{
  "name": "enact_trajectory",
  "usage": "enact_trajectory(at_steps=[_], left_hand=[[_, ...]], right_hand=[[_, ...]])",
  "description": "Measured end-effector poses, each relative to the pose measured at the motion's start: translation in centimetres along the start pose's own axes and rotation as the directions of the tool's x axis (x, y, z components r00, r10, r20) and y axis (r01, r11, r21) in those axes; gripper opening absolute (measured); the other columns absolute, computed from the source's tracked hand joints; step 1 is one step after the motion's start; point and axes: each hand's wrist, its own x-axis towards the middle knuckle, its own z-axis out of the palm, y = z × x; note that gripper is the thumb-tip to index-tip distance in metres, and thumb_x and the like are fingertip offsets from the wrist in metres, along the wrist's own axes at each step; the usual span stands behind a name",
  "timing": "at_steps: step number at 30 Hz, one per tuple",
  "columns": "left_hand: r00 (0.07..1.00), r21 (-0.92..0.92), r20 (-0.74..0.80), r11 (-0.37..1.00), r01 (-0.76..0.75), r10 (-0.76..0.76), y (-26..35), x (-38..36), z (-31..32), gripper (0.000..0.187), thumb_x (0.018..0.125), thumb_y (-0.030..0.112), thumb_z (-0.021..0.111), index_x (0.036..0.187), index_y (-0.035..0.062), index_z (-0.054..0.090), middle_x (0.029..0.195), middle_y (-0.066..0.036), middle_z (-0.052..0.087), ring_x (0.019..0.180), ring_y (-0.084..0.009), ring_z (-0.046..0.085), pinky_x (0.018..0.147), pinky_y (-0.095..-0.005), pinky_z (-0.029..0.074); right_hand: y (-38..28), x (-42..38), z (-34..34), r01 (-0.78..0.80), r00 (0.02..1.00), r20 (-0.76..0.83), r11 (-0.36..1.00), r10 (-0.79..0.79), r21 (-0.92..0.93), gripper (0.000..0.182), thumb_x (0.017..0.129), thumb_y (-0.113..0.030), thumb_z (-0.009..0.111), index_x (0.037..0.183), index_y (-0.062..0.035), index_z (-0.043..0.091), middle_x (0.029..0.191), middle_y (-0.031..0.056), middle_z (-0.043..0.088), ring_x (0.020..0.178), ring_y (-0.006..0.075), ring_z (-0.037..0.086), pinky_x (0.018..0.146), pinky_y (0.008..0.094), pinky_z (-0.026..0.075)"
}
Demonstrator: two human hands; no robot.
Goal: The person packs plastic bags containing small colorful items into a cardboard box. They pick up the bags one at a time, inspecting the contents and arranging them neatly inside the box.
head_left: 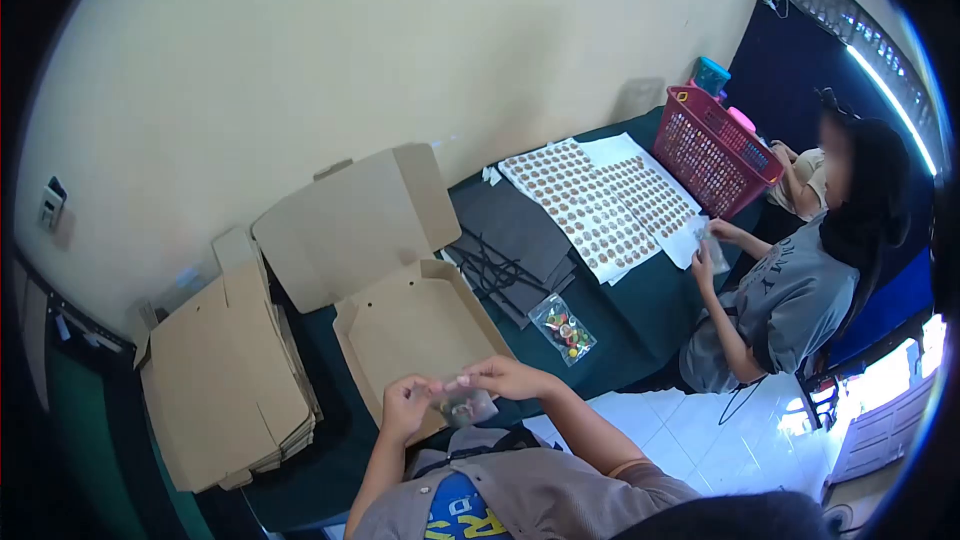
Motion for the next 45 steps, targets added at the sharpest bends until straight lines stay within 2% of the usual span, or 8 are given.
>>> enact_trajectory(at_steps=[4,15,20,23,25,28,39,45], left_hand=[[0.998,-0.027,0.031,0.998,0.055,-0.055,0.9,0.2,0.4,0.019,0.082,0.017,0.063,0.083,-0.0018,0.065,0.081,-0.005,0.064,0.076,-0.0118,0.058,0.077,-0.0254,0.045],[0.896,-0.061,-0.09,0.896,-0.44,0.434,3.4,0.2,2.0,0.064,0.08,0.027,0.066,0.128,-0.0027,0.035,0.126,-0.013,0.04,0.106,-0.0185,0.05,0.091,-0.0315,0.039],[0.969,-0.159,-0.185,0.968,-0.194,0.164,4.1,-1.3,2.1,0.047,0.084,0.028,0.061,0.118,-0.0023,0.049,0.107,-0.009,0.057,0.097,-0.0165,0.055,0.084,-0.0285,0.043],[0.958,-0.056,-0.227,0.98,-0.192,0.175,4.1,-0.8,1.6,0.034,0.083,0.02,0.062,0.107,-0.004,0.057,0.091,-0.007,0.061,0.083,-0.0135,0.057,0.077,-0.0253,0.045],[0.959,-0.023,-0.244,0.987,-0.156,0.146,3.8,-0.9,1.4,0.029,0.082,0.017,0.063,0.101,-0.0046,0.06,0.083,-0.005,0.061,0.075,-0.0116,0.057,0.072,-0.0233,0.046],[0.953,0.012,-0.277,0.992,-0.122,0.12,2.8,-0.7,1.3,0.023,0.085,0.014,0.059,0.1,-0.0037,0.061,0.091,-0.01,0.063,0.083,-0.015,0.06,0.075,-0.0253,0.047],[0.985,-0.306,-0.171,0.949,-0.08,0.028,2.2,-0.1,-2.4,0.033,0.09,0.025,0.051,0.1,-0.0052,0.059,0.096,-0.013,0.062,0.091,-0.0184,0.059,0.08,-0.0283,0.045],[0.991,-0.048,-0.068,0.991,-0.123,0.119,3.1,0.4,-2.3,0.037,0.089,0.021,0.05,0.118,-0.0025,0.047,0.114,-0.014,0.052,0.101,-0.0208,0.051,0.09,-0.0323,0.039]], right_hand=[[0.2,-0.3,-1.0,-0.136,0.988,0.06,0.989,0.139,-0.058,0.037,0.092,-0.035,0.046,0.107,-0.0046,0.06,0.081,0.0005,0.058,0.075,0.0067,0.049,0.064,0.0242,0.043],[-1.7,2.8,5.6,0.442,0.708,-0.249,0.69,-0.661,-0.573,0.042,0.083,-0.022,0.058,0.122,-0.0098,0.052,0.111,0.0124,0.049,0.109,0.0282,0.043,0.093,0.0376,0.034],[-0.8,4.4,6.1,0.319,0.682,-0.355,0.697,-0.64,-0.642,0.045,0.077,-0.022,0.065,0.118,-0.0083,0.053,0.11,0.013,0.048,0.112,0.0274,0.039,0.093,0.0394,0.033],[-0.7,5.4,5.2,0.391,0.567,-0.678,0.877,-0.468,-0.278,0.04,0.075,-0.022,0.069,0.11,-0.0053,0.059,0.104,0.0102,0.055,0.105,0.0217,0.047,0.091,0.0359,0.036],[0.2,4.6,4.4,0.221,0.933,-0.337,0.941,-0.127,0.257,0.032,0.077,-0.021,0.068,0.101,-0.001,0.062,0.095,0.007,0.062,0.093,0.0144,0.055,0.087,0.0298,0.04],[1.4,5.3,5.8,0.297,0.916,-0.395,0.776,-0.068,0.556,0.023,0.08,-0.017,0.065,0.096,0.0012,0.063,0.089,0.0058,0.065,0.082,0.0097,0.058,0.082,0.0242,0.043],[4.2,5.2,2.8,0.148,0.926,-0.377,0.899,0.02,0.411,0.036,0.092,-0.029,0.047,0.097,0.0025,0.062,0.09,0.0068,0.064,0.083,0.0118,0.058,0.081,0.0251,0.042],[3.4,4.3,0.7,0.471,0.598,-0.801,0.822,-0.03,0.321,0.037,0.094,-0.029,0.043,0.095,0.0029,0.063,0.088,0.0096,0.065,0.083,0.0156,0.06,0.08,0.0271,0.044]])
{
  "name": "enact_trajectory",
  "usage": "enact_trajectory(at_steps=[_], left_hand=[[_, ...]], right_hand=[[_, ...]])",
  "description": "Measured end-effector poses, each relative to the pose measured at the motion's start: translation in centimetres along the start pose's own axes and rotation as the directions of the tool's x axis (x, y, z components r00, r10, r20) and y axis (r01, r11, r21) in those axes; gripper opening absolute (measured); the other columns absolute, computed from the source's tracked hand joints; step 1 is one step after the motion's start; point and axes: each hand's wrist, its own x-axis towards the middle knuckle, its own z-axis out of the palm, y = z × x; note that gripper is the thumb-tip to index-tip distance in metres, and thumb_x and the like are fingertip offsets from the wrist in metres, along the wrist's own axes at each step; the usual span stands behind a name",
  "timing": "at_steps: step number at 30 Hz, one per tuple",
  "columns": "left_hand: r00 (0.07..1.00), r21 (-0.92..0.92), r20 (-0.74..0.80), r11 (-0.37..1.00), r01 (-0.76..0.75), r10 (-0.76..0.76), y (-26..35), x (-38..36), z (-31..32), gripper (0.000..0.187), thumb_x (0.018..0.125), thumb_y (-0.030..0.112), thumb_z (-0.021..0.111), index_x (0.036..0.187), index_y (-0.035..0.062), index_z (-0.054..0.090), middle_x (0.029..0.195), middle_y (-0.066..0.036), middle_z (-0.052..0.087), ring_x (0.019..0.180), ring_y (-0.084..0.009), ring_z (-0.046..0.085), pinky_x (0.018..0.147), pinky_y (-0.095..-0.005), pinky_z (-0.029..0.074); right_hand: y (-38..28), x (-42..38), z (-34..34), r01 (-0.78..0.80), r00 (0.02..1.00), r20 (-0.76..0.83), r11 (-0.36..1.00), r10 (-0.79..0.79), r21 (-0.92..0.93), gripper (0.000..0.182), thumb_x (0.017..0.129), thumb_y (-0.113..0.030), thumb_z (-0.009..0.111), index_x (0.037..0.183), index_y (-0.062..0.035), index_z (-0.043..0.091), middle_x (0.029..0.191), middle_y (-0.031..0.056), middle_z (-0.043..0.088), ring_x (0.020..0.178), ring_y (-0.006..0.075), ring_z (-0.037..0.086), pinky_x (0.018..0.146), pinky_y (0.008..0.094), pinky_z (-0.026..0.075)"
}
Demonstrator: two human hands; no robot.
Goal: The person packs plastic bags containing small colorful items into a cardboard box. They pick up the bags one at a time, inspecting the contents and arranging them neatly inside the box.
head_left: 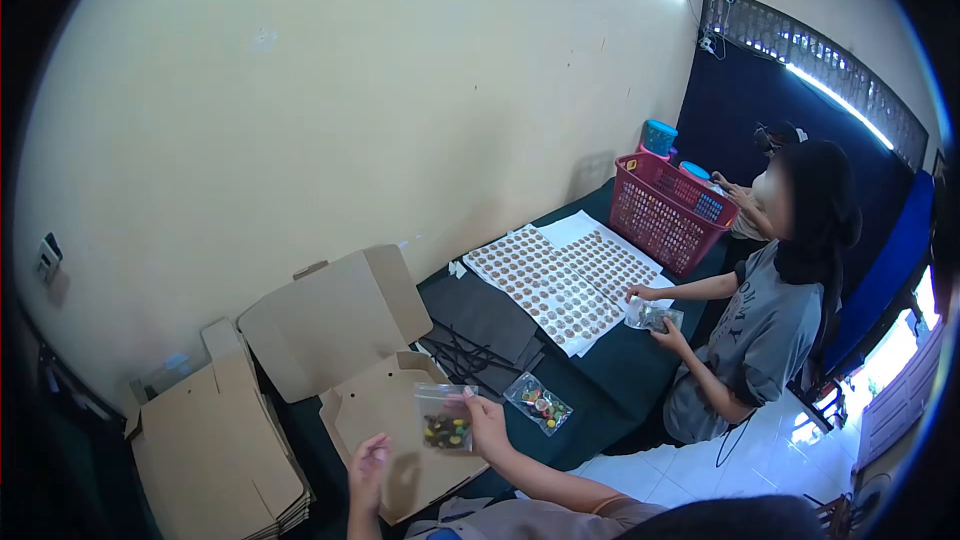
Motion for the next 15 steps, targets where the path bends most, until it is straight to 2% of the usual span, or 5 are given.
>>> enact_trajectory(at_steps=[5,7,11,13,15], left_hand=[[0.989,0.072,0.148,0.997,-0.029,0.018,-0.3,-1.3,4.0,0.063,0.087,0.036,0.051,0.133,-0.0015,0.028,0.132,-0.015,0.033,0.121,-0.0239,0.035,0.1,-0.0353,0.028],[0.99,-0.052,0.143,0.999,0.015,-0.007,-1.7,-1.6,4.5,0.073,0.085,0.046,0.049,0.136,-0.0003,0.021,0.135,-0.014,0.03,0.123,-0.0237,0.032,0.101,-0.0349,0.025],[0.986,-0.178,0.16,0.984,-0.022,0.051,0.7,-1.5,5.9,0.077,0.088,0.046,0.048,0.137,-0.0038,0.015,0.14,-0.012,0.024,0.127,-0.0214,0.024,0.104,-0.0324,0.019],[0.999,-0.085,-0.037,0.996,0.015,-0.018,1.3,-1.5,6.1,0.055,0.09,0.04,0.046,0.127,0.0001,0.041,0.134,-0.015,0.034,0.126,-0.0244,0.029,0.104,-0.0341,0.02],[0.986,0.183,-0.11,0.978,-0.104,0.125,0.6,-1.2,5.0,0.043,0.087,0.033,0.052,0.117,0.0013,0.052,0.137,-0.014,0.032,0.126,-0.0262,0.029,0.104,-0.0358,0.019]], right_hand=[[-0.3,-3.8,2.3,0.122,0.972,0.223,0.964,-0.068,-0.238,0.035,0.094,-0.026,0.043,0.097,0.0036,0.061,0.094,0.0111,0.063,0.086,0.0201,0.058,0.081,0.0297,0.043],[-0.8,-4.0,2.5,0.513,0.806,0.514,0.781,-0.294,-0.357,0.03,0.093,-0.023,0.044,0.1,0.0008,0.059,0.094,0.0143,0.06,0.09,0.0266,0.055,0.083,0.034,0.04],[0.0,-3.7,3.4,0.573,0.815,0.44,0.64,-0.378,-0.512,0.028,0.085,-0.019,0.056,0.106,-0.0012,0.053,0.1,0.0146,0.053,0.091,0.0304,0.052,0.086,0.0364,0.037],[1.0,-3.8,4.0,0.461,0.886,0.302,0.742,-0.353,-0.486,0.031,0.082,-0.019,0.061,0.107,-0.002,0.051,0.106,0.0114,0.051,0.092,0.0233,0.053,0.084,0.0325,0.039],[3.0,-2.8,3.2,-0.043,0.921,0.386,0.997,0.063,-0.06,0.028,0.083,-0.02,0.061,0.105,-0.0032,0.054,0.1,0.0061,0.054,0.09,0.0149,0.053,0.081,0.0274,0.041]])
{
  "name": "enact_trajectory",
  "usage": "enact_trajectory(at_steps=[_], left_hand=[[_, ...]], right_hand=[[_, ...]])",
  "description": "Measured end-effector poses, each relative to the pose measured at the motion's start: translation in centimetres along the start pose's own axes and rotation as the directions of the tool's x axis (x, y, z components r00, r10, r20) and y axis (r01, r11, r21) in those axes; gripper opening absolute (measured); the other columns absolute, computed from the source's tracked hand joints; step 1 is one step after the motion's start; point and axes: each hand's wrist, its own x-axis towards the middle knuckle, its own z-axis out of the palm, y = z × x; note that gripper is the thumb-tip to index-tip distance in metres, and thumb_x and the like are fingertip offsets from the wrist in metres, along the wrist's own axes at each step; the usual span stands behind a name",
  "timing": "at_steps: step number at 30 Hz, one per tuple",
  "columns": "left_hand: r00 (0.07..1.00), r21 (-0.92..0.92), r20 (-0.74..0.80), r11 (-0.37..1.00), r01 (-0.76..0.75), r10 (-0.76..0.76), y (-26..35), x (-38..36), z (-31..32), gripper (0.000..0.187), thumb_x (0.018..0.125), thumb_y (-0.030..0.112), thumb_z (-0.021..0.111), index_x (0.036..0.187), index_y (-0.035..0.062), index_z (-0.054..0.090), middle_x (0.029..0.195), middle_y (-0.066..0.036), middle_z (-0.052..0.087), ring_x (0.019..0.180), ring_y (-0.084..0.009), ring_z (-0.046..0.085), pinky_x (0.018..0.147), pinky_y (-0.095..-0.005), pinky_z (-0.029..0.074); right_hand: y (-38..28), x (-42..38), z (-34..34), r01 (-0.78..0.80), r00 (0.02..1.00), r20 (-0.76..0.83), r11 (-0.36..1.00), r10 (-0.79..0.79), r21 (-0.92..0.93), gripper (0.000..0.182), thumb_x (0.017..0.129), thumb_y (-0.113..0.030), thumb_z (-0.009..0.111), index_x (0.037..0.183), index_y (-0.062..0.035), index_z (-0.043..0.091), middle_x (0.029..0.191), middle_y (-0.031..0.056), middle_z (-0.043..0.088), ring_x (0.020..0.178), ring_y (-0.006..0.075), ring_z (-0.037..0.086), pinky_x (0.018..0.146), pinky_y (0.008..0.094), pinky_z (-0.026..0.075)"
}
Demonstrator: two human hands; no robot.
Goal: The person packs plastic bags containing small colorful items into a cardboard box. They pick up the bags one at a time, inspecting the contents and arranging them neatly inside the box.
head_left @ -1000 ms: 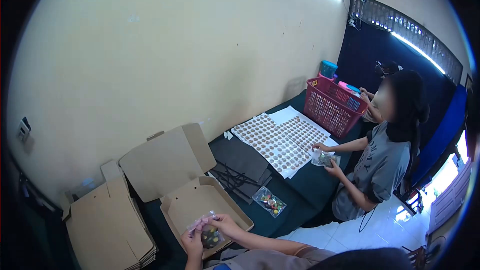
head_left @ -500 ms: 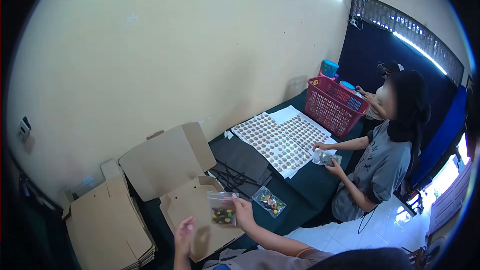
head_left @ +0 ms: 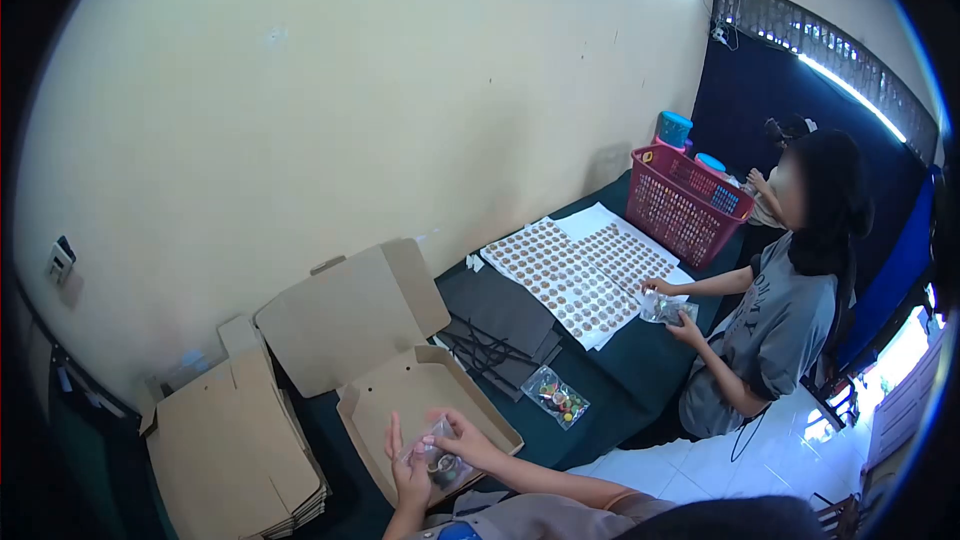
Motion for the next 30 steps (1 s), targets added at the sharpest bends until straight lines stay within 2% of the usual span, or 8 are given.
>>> enact_trajectory(at_steps=[1,3,11,16,20,23,26,30], left_hand=[[0.988,0.265,-0.063,0.957,-0.121,0.142,-0.5,0.2,-0.6,0.032,0.085,0.027,0.058,0.106,0.0025,0.062,0.14,-0.013,0.03,0.125,-0.0281,0.029,0.105,-0.0376,0.018],[0.981,0.267,-0.089,0.953,-0.141,0.17,-1.3,0.2,-1.0,0.025,0.083,0.025,0.06,0.095,0.0039,0.066,0.139,-0.012,0.033,0.125,-0.0295,0.03,0.105,-0.0393,0.017],[0.994,0.25,0.107,0.968,-0.001,-0.026,-4.0,1.0,-3.1,0.02,0.081,0.023,0.062,0.089,0.0057,0.069,0.13,-0.011,0.046,0.123,-0.0285,0.035,0.104,-0.0417,0.016],[0.914,-0.243,0.349,0.922,0.3,-0.206,-2.5,1.1,-3.5,0.041,0.088,0.021,0.055,0.124,0.0027,0.047,0.125,-0.011,0.048,0.122,-0.0209,0.036,0.102,-0.0338,0.025],[0.93,-0.274,0.285,0.91,0.311,-0.232,-4.6,-0.4,-0.9,0.043,0.089,0.014,0.052,0.127,0.0013,0.038,0.118,-0.013,0.051,0.114,-0.0231,0.044,0.097,-0.0342,0.035],[0.911,-0.287,0.243,0.872,0.396,-0.333,-6.9,-0.3,-0.3,0.037,0.088,0.015,0.054,0.12,0.002,0.039,0.113,-0.009,0.051,0.1,-0.0164,0.052,0.085,-0.0285,0.044],[0.942,-0.372,0.079,0.868,0.33,-0.325,-6.6,0.1,-0.4,0.035,0.088,0.015,0.054,0.118,0.0038,0.041,0.108,-0.008,0.053,0.094,-0.015,0.055,0.075,-0.0271,0.049],[0.947,-0.199,0.088,0.926,0.322,-0.31,-4.8,-0.4,-0.5,0.03,0.089,0.017,0.052,0.115,0.0053,0.041,0.102,-0.007,0.054,0.085,-0.0128,0.057,0.061,-0.0238,0.051]], right_hand=[[-0.3,0.3,-0.6,0.007,1.0,-0.001,1.0,-0.007,-0.007,0.028,0.083,-0.02,0.061,0.105,-0.0032,0.054,0.1,0.0061,0.054,0.09,0.0149,0.053,0.081,0.0274,0.041],[-1.1,0.2,-2.1,-0.373,0.904,0.237,0.928,0.357,0.023,0.025,0.085,-0.019,0.059,0.105,-0.0041,0.056,0.096,0.0023,0.058,0.089,0.0097,0.053,0.081,0.027,0.041],[0.9,0.1,-4.6,-0.294,0.946,0.164,0.954,0.28,0.066,0.027,0.089,-0.026,0.053,0.1,-0.0029,0.06,0.096,0.001,0.06,0.09,0.0096,0.053,0.082,0.0248,0.039],[-0.7,0.3,-4.7,-0.356,0.929,0.121,0.934,0.35,0.034,0.027,0.092,-0.024,0.047,0.103,-0.0018,0.057,0.099,0.004,0.059,0.096,0.0113,0.053,0.088,0.0259,0.038],[-1.5,0.7,-4.5,-0.332,0.943,0.116,0.912,0.312,0.242,0.029,0.094,-0.023,0.042,0.11,-0.0016,0.054,0.112,0.0072,0.054,0.107,0.0155,0.049,0.095,0.0294,0.034],[-0.9,0.7,-3.2,0.03,0.996,-0.079,0.985,-0.044,-0.17,0.03,0.094,-0.026,0.042,0.122,-0.016,0.048,0.111,0.0045,0.051,0.097,0.0128,0.051,0.084,0.0293,0.041],[-2.4,-0.4,-1.3,-0.172,0.982,-0.063,0.982,0.177,0.072,0.036,0.093,-0.022,0.046,0.127,-0.0127,0.04,0.108,0.003,0.051,0.097,0.0105,0.049,0.081,0.0265,0.042],[2.0,-1.6,-2.3,-0.232,0.951,0.209,0.973,0.226,0.005,0.042,0.09,-0.018,0.051,0.127,-0.0073,0.035,0.122,0.0075,0.046,0.113,0.0145,0.043,0.094,0.0281,0.036]])
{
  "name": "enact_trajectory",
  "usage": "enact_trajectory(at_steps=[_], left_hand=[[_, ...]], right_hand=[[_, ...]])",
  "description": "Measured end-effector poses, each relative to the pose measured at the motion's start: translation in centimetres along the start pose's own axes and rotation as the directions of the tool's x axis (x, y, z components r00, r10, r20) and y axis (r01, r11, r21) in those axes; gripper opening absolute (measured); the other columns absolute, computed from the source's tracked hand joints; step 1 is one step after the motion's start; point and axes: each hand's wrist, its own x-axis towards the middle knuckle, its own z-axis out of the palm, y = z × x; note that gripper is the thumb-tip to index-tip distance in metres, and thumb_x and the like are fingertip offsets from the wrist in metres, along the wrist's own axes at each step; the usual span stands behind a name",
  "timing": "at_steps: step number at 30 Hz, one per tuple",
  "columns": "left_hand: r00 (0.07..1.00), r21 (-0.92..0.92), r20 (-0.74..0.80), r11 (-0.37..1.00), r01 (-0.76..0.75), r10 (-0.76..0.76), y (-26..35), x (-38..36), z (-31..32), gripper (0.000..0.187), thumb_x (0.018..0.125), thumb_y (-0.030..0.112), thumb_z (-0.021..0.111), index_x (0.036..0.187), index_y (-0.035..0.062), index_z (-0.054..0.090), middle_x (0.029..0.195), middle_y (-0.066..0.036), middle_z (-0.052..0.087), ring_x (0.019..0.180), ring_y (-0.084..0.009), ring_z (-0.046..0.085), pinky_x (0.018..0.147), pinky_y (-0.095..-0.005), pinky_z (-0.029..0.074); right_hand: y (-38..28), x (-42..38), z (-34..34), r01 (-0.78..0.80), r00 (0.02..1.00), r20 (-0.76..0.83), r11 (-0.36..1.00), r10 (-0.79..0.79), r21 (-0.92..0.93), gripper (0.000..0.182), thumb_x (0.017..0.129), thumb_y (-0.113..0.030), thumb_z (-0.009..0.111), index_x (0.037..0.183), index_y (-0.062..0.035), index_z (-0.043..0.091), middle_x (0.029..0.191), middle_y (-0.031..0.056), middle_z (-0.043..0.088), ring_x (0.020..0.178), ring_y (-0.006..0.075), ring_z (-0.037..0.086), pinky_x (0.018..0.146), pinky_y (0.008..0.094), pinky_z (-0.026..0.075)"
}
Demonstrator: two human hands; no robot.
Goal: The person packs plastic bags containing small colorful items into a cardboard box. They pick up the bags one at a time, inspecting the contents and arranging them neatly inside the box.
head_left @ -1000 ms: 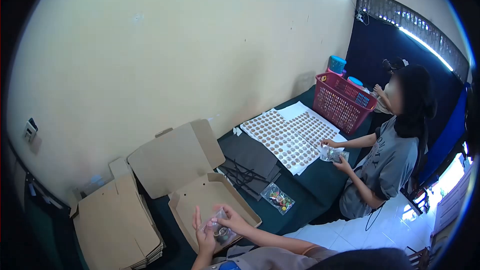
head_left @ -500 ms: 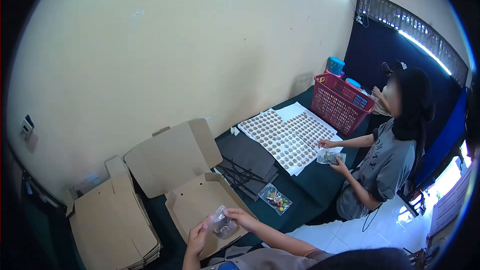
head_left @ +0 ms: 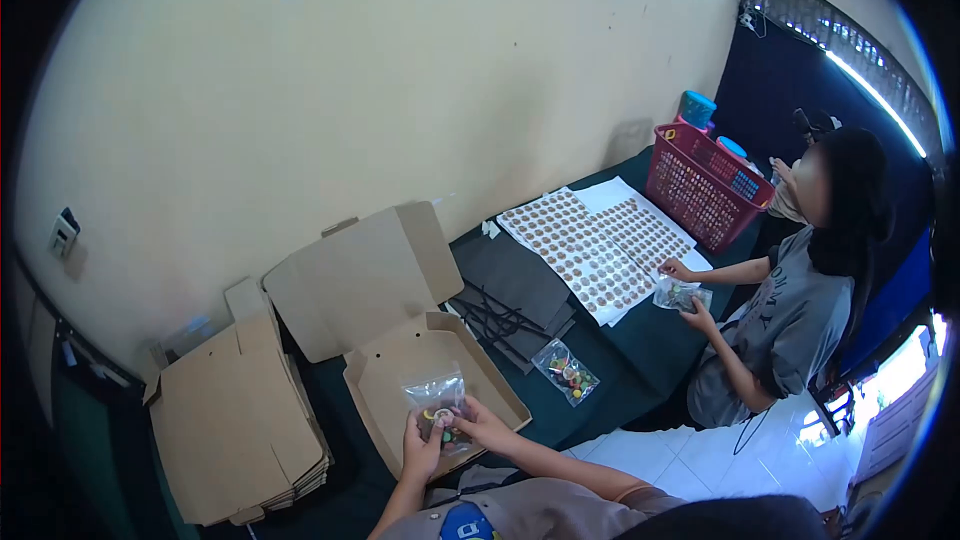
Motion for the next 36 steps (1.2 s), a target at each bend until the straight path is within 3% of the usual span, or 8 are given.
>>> enact_trajectory(at_steps=[9,16,18,20,24,28,30,36], left_hand=[[0.996,0.055,-0.083,0.998,-0.01,0.014,-0.8,-0.3,0.1,0.028,0.09,0.018,0.051,0.111,0.0038,0.04,0.097,-0.008,0.054,0.08,-0.013,0.057,0.054,-0.0218,0.051],[0.967,0.486,0.058,0.839,-0.244,0.248,1.0,-1.0,1.0,0.052,0.076,0.012,0.066,0.116,0.0029,0.034,0.101,-0.016,0.054,0.091,-0.0237,0.055,0.077,-0.0332,0.045],[0.972,0.485,0.016,0.848,-0.212,0.234,-0.9,-0.8,0.7,0.054,0.077,0.016,0.066,0.117,0.0039,0.033,0.101,-0.016,0.053,0.09,-0.023,0.055,0.077,-0.0332,0.046],[0.994,0.043,-0.044,0.994,0.1,-0.098,-0.3,-0.2,1.0,0.053,0.079,0.019,0.066,0.118,0.0045,0.033,0.101,-0.015,0.053,0.092,-0.0231,0.055,0.08,-0.0331,0.045],[0.981,0.307,0.033,0.932,-0.192,0.191,-1.5,-0.1,0.9,0.053,0.079,0.019,0.066,0.118,0.0055,0.034,0.1,-0.012,0.054,0.088,-0.0182,0.056,0.069,-0.0283,0.049],[0.975,0.405,0.113,0.887,-0.22,0.191,-0.4,-0.7,0.8,0.048,0.078,0.018,0.067,0.116,0.006,0.039,0.101,-0.011,0.055,0.09,-0.0181,0.055,0.072,-0.0288,0.048],[0.966,0.287,0.157,0.945,0.156,-0.207,0.1,-1.1,0.7,0.043,0.078,0.02,0.067,0.112,0.0058,0.044,0.1,-0.011,0.056,0.09,-0.0165,0.055,0.08,-0.0292,0.045],[0.999,-0.059,-0.034,0.998,0.019,-0.021,-0.2,1.0,-0.5,0.025,0.085,0.02,0.061,0.102,0.0023,0.055,0.088,-0.005,0.061,0.081,-0.0097,0.056,0.073,-0.0251,0.046]], right_hand=[[-0.6,0.2,1.4,-0.085,0.982,-0.155,0.989,0.104,0.125,0.029,0.091,-0.025,0.049,0.113,-0.0071,0.044,0.099,0.0016,0.052,0.088,0.0085,0.05,0.074,0.0232,0.042],[-0.4,0.7,1.0,-0.148,0.93,-0.304,0.969,0.204,0.198,0.029,0.087,-0.023,0.055,0.107,-0.0025,0.051,0.089,0.0022,0.056,0.08,0.0091,0.053,0.067,0.0219,0.043],[-0.7,0.8,0.9,-0.203,0.93,-0.262,0.956,0.256,0.214,0.028,0.088,-0.024,0.054,0.105,-0.0023,0.052,0.085,0.0014,0.057,0.077,0.0079,0.053,0.066,0.0219,0.043],[-1.3,0.9,1.2,-0.069,0.978,-0.189,0.993,0.086,0.093,0.028,0.088,-0.029,0.054,0.101,-0.0042,0.053,0.082,0.0,0.056,0.073,0.0071,0.053,0.064,0.021,0.042],[-2.4,0.7,0.9,-0.149,0.922,-0.296,0.935,0.249,0.321,0.024,0.086,-0.024,0.058,0.098,-0.0043,0.053,0.088,0.0019,0.057,0.078,0.0089,0.053,0.064,0.0236,0.043],[-1.8,0.8,-0.4,-0.137,0.883,-0.367,0.907,0.294,0.397,0.021,0.085,-0.02,0.06,0.097,-0.0032,0.055,0.086,0.0028,0.058,0.077,0.01,0.054,0.064,0.0252,0.045],[-1.9,1.2,-1.3,0.058,0.882,-0.468,0.977,0.045,0.203,0.023,0.084,-0.022,0.061,0.095,-0.0023,0.057,0.081,0.0021,0.057,0.071,0.0083,0.052,0.064,0.0224,0.041],[-2.5,0.3,-1.5,0.034,0.976,-0.204,0.978,-0.076,-0.204,0.024,0.086,-0.018,0.057,0.098,0.0015,0.064,0.09,0.0056,0.063,0.083,0.0122,0.056,0.078,0.0244,0.043]])
